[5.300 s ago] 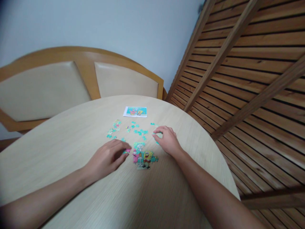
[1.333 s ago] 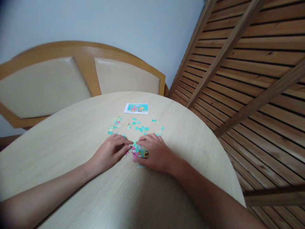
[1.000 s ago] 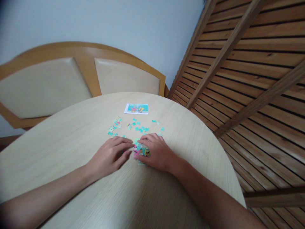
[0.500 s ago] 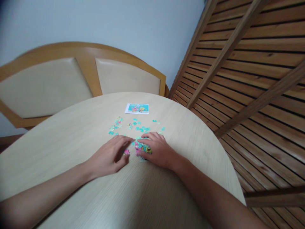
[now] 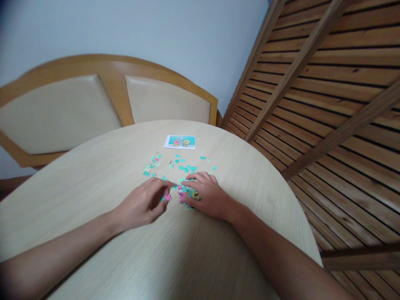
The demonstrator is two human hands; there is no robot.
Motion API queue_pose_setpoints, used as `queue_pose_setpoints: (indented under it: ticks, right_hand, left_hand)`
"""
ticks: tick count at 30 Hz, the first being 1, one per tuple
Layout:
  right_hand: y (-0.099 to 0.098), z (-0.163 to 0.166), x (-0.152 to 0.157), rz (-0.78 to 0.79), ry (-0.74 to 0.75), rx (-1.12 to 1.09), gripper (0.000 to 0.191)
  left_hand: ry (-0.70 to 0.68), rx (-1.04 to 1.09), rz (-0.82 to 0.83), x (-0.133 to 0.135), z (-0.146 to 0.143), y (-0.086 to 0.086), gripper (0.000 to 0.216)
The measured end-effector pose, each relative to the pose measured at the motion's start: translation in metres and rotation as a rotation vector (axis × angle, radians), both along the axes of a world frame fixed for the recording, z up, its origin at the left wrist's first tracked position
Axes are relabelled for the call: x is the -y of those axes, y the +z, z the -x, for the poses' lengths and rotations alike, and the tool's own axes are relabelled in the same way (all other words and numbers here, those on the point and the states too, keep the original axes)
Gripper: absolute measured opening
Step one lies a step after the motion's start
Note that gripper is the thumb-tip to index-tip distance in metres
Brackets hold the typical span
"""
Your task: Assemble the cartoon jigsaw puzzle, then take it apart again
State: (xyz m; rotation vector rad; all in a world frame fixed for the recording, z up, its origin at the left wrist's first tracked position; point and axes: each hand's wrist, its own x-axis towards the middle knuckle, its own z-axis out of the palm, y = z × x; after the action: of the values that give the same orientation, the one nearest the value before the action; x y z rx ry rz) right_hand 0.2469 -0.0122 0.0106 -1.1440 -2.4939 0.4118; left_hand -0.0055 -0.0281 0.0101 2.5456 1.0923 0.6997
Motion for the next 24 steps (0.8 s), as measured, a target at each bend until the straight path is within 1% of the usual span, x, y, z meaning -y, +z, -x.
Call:
queue_pose_setpoints:
  ticks: [9,15,24]
  right_hand:
    - [0.0019,0.0004,0.0003,0.005,0.007,0.018,0.047]
    - [-0.0003,0.0029,0.0016,-0.007,0.003,0.022,0.042]
    - [-0.0031,0.0054,0.0048,-0.031,0.004,0.002,0.042]
  left_hand:
    - [-0.008,0.007,-0.035,0.0019,-0.0027,0.0030,0.024]
    - [-0.085,0.005,-0.036,0.0002,-0.0047,0.0010,0.016]
    - [-0.149,-0.015,-0.037,-0.0022,-0.0032,-0.0003,0.012]
